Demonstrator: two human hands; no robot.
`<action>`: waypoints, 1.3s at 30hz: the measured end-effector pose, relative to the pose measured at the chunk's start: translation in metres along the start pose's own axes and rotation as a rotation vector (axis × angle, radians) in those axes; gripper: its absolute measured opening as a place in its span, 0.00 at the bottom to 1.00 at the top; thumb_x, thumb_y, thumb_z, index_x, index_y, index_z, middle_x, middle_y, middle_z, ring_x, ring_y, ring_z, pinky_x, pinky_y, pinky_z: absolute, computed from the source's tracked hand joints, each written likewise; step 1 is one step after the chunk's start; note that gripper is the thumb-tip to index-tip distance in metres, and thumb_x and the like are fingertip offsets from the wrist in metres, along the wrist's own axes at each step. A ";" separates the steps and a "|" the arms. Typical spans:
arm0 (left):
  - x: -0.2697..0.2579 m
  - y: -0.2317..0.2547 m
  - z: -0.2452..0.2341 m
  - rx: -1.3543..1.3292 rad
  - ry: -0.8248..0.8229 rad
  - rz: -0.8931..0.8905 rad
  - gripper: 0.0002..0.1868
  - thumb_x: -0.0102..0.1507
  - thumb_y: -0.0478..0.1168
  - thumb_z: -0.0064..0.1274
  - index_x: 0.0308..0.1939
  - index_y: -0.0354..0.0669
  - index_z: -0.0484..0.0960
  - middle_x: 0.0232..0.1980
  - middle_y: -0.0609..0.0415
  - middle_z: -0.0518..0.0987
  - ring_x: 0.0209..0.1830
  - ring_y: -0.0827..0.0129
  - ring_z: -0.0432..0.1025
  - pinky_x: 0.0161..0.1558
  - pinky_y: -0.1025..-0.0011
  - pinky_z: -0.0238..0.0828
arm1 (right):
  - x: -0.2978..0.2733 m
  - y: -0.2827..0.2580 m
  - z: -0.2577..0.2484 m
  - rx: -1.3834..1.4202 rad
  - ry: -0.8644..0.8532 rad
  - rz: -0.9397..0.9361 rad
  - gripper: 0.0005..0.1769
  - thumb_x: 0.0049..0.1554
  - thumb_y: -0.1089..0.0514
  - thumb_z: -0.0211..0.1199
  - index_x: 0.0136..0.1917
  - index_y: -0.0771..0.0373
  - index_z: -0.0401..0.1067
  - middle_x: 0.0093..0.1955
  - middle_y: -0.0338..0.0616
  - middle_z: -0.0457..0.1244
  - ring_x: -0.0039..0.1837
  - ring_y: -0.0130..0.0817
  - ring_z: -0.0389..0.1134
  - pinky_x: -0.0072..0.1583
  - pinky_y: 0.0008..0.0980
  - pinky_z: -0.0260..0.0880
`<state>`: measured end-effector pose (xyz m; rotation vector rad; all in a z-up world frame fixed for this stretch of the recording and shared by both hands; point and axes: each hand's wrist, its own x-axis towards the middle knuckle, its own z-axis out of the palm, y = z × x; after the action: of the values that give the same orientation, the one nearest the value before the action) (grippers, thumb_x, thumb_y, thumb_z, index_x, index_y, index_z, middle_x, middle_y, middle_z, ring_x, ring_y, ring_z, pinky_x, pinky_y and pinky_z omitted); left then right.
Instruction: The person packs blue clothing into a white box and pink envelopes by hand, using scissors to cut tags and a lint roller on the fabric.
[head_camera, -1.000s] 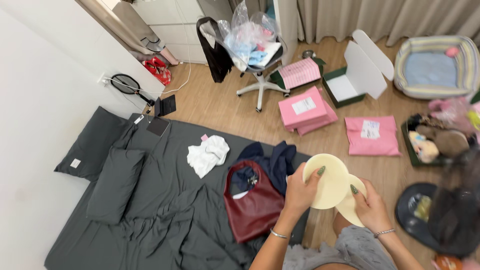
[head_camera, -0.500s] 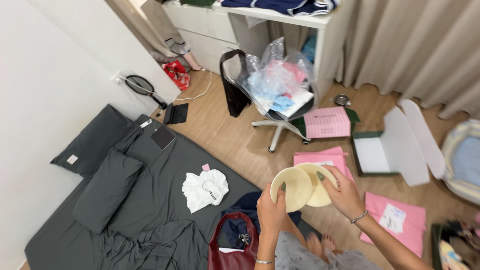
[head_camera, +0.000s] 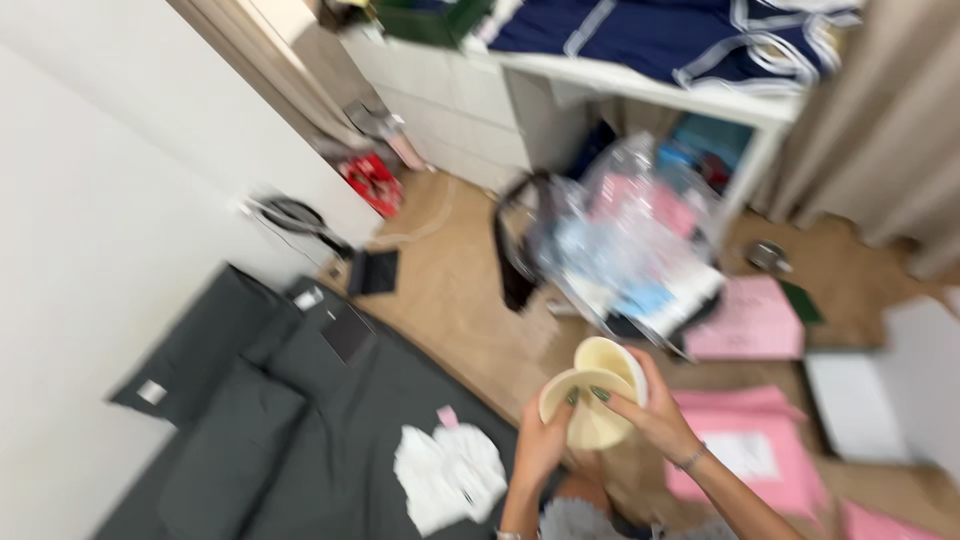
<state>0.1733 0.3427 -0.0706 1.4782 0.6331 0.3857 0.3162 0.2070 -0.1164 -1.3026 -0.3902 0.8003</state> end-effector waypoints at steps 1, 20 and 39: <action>0.031 0.016 -0.021 0.046 -0.015 0.050 0.15 0.66 0.33 0.52 0.56 0.32 0.82 0.49 0.50 0.85 0.48 0.73 0.77 0.52 0.75 0.73 | 0.033 -0.006 0.017 0.024 -0.005 -0.048 0.36 0.51 0.62 0.70 0.70 0.62 0.61 0.60 0.44 0.66 0.61 0.30 0.68 0.59 0.33 0.72; 0.513 0.172 -0.140 0.519 -0.435 0.194 0.14 0.69 0.40 0.49 0.56 0.40 0.80 0.45 0.41 0.85 0.47 0.55 0.79 0.45 0.63 0.76 | 0.439 -0.052 0.100 -0.151 0.553 -0.251 0.26 0.53 0.60 0.69 0.63 0.66 0.69 0.56 0.44 0.68 0.57 0.27 0.69 0.57 0.29 0.73; 1.019 0.135 -0.080 0.061 -0.592 -0.115 0.23 0.68 0.41 0.49 0.65 0.37 0.69 0.54 0.45 0.79 0.42 0.61 0.76 0.39 0.65 0.76 | 0.756 -0.117 0.140 0.441 0.976 -0.166 0.31 0.60 0.57 0.55 0.75 0.62 0.57 0.68 0.41 0.60 0.70 0.29 0.60 0.67 0.33 0.59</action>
<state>0.9407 1.0314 -0.0945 1.5089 0.2520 -0.1652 0.7714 0.8372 -0.1018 -1.0734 0.4360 0.0367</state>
